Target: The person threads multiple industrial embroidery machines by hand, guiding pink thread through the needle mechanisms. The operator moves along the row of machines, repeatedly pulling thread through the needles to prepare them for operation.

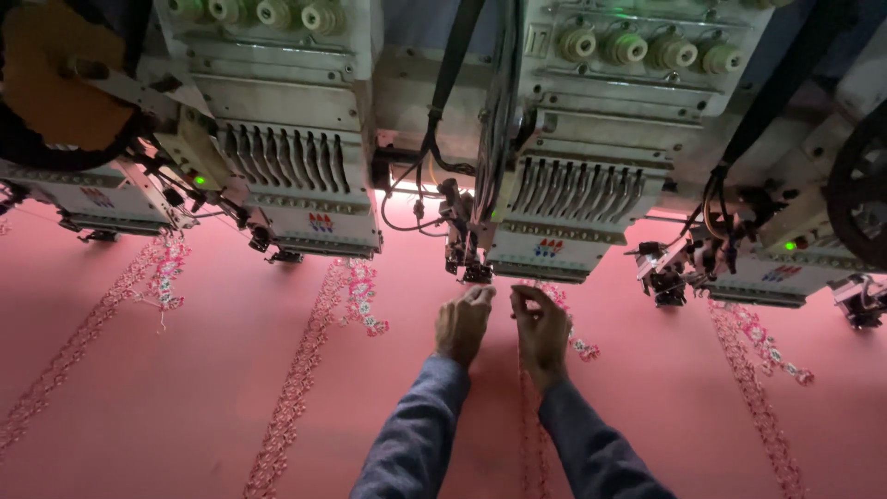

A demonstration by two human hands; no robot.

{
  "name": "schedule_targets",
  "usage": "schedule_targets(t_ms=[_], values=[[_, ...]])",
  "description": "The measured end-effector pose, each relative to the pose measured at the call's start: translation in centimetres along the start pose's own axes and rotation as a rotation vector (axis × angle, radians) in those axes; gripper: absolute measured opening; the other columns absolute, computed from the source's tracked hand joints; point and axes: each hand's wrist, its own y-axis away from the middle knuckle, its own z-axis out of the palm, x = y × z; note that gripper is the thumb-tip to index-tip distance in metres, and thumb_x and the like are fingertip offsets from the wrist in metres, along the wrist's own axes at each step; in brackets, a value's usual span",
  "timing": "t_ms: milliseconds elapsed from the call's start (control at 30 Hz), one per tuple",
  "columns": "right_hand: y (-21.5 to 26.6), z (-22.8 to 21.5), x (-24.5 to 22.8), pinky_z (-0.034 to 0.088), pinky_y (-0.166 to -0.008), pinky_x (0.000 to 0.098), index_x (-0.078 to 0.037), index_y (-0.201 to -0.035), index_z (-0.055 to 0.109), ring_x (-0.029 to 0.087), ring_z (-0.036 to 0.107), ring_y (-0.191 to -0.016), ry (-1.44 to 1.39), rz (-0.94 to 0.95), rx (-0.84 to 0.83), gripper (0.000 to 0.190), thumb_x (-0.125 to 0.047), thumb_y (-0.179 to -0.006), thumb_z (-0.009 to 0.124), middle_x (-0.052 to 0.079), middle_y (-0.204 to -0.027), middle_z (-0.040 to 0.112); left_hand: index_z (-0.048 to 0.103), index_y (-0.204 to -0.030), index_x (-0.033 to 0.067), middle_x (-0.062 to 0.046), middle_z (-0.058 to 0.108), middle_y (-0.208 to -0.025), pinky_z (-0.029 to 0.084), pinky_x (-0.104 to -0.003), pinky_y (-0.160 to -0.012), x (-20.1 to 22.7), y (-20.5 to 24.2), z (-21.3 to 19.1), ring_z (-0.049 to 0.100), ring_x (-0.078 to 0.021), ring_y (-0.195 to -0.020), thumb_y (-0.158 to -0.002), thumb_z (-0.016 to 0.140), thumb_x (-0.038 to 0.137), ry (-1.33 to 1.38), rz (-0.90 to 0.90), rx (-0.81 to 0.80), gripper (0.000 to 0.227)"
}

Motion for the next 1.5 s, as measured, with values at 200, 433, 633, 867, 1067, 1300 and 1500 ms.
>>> schedule_targets(t_ms=[200, 433, 633, 867, 1067, 1300, 1500], values=[[-1.2, 0.4, -4.7, 0.059, -0.056, 0.0351, -0.014, -0.112, 0.079, 0.024, 0.072, -0.06, -0.119, -0.406, 0.216, 0.021, -0.007, -0.093, 0.075, 0.012, -0.087, 0.076, 0.07, -0.117, 0.0285, 0.0, 0.072, -0.103, 0.065, -0.052, -0.065, -0.6, 0.8, 0.0, 0.075, -0.0357, -0.073, -0.099, 0.061, 0.022, -0.021, 0.046, -0.036, 0.021], [-2.8, 1.4, -6.6, 0.062, -0.071, 0.044, -0.028, -0.099, 0.081, 0.028, 0.075, -0.078, 0.194, -0.469, 0.361, 0.01, -0.025, -0.089, 0.081, -0.001, -0.087, 0.077, 0.067, -0.115, 0.0256, 0.0, 0.067, -0.097, 0.065, -0.05, -0.067, -1.0, 0.8, 0.4, 0.075, -0.0333, -0.077, -0.099, 0.059, 0.021, -0.037, 0.104, -0.09, 0.019], [-2.7, 1.6, -5.5, 0.063, -0.068, 0.0453, -0.035, -0.093, 0.077, 0.026, 0.074, -0.071, 0.42, -0.464, 0.301, 0.006, -0.034, -0.087, 0.079, -0.006, -0.076, 0.069, 0.066, -0.114, 0.0227, 0.0, 0.064, -0.095, 0.065, -0.051, -0.068, -1.3, 1.1, -0.1, 0.075, -0.0347, -0.077, -0.101, 0.056, 0.02, -0.05, 0.141, -0.157, 0.017], [-3.1, 1.0, -4.0, 0.064, -0.063, 0.0359, -0.038, -0.09, 0.076, 0.018, 0.073, -0.068, 0.458, -0.594, 0.356, 0.011, -0.03, -0.085, 0.081, -0.009, -0.077, 0.069, 0.068, -0.105, 0.0211, 0.002, 0.061, -0.089, 0.065, -0.045, -0.062, -0.7, 1.6, -1.7, 0.074, -0.0266, -0.078, -0.098, 0.059, 0.019, -0.072, 0.233, -0.083, 0.012], [-3.7, 0.1, -6.8, 0.063, -0.06, 0.0362, -0.031, -0.095, 0.076, 0.02, 0.075, -0.071, 0.34, -0.546, 0.341, 0.013, -0.024, -0.085, 0.082, -0.007, -0.084, 0.073, 0.067, -0.101, 0.0205, 0.003, 0.055, -0.085, 0.063, -0.044, -0.057, -0.8, 1.4, -1.8, 0.071, -0.025, -0.074, -0.097, 0.059, 0.02, -0.064, 0.291, -0.047, 0.009], [-3.5, 0.3, -6.1, 0.065, -0.07, 0.0489, -0.044, -0.094, 0.077, 0.029, 0.075, -0.074, 0.52, -0.34, 0.316, 0.009, -0.046, -0.086, 0.079, -0.01, -0.086, 0.077, 0.068, -0.103, 0.0226, 0.003, 0.056, -0.085, 0.064, -0.043, -0.06, -0.8, 1.6, -1.4, 0.071, -0.024, -0.076, -0.096, 0.061, 0.02, -0.097, 0.288, -0.07, 0.01], [-3.5, 1.1, -5.1, 0.066, -0.068, 0.0474, -0.044, -0.088, 0.076, 0.026, 0.076, -0.073, 0.54, -0.385, 0.281, 0.011, -0.041, -0.081, 0.083, -0.011, -0.083, 0.076, 0.069, -0.093, 0.0217, 0.004, 0.058, -0.082, 0.065, -0.04, -0.058, -0.2, 1.8, -1.0, 0.071, -0.0224, -0.074, -0.095, 0.064, 0.022, -0.101, 0.331, -0.047, 0.005]])
